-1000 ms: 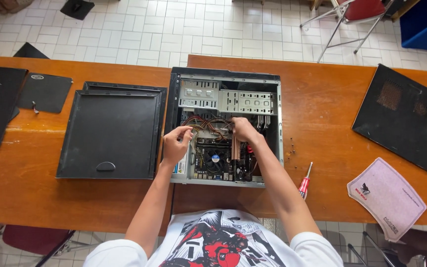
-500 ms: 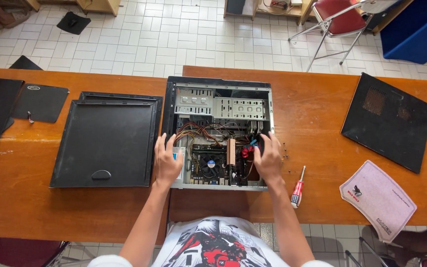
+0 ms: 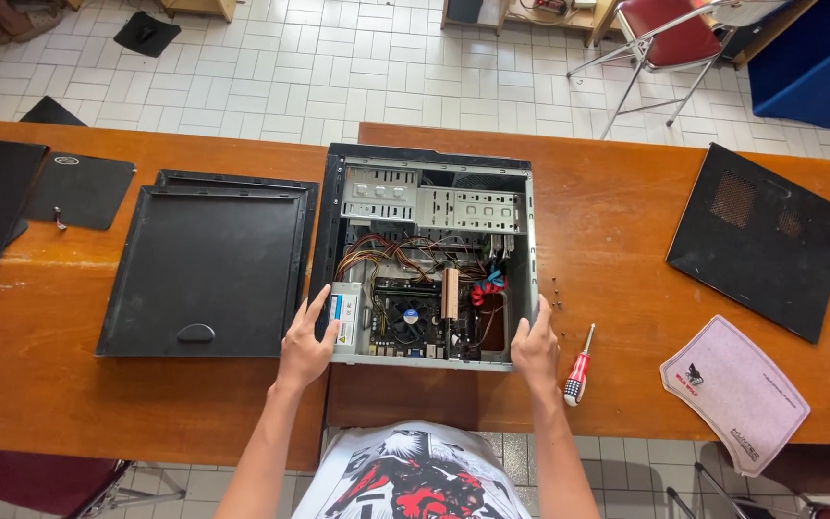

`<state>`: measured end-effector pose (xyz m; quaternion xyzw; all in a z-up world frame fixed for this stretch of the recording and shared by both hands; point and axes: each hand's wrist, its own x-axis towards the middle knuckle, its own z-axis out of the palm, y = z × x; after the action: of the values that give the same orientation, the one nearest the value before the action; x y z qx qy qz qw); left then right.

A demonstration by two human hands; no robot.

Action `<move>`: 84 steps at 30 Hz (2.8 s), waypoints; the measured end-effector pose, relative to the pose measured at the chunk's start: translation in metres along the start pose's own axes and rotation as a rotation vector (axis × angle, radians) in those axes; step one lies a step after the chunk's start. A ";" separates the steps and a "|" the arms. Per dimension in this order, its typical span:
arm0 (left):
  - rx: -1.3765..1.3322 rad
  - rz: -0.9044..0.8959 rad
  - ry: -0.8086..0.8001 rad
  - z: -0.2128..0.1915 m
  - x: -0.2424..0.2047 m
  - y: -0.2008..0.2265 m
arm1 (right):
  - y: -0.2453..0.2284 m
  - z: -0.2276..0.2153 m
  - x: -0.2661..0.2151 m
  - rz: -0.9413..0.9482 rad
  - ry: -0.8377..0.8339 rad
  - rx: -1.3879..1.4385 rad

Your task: The person works inside an open desktop computer case on a wooden table, connecting internal wires to the motherboard and other components. They repeatedly plug and unplug connectors while organizing cables within the chassis.

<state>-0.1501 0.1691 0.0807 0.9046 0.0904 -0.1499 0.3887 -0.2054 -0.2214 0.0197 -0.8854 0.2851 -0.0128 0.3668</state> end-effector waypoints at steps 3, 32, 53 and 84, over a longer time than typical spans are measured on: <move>-0.047 -0.004 0.031 0.000 -0.001 0.004 | 0.004 -0.001 0.000 -0.003 -0.008 -0.006; -0.125 0.008 0.050 -0.003 -0.003 0.004 | 0.003 -0.018 -0.014 0.006 -0.112 -0.172; -0.183 0.045 0.069 -0.005 -0.008 0.009 | 0.046 0.006 0.003 0.168 -0.077 0.101; 0.656 1.113 -0.093 0.312 0.228 0.073 | 0.012 -0.004 -0.028 0.258 -0.017 0.169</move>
<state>0.0214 -0.0977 -0.1517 0.8806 -0.4594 0.0151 0.1152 -0.2358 -0.2170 0.0200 -0.8074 0.3915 0.0179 0.4411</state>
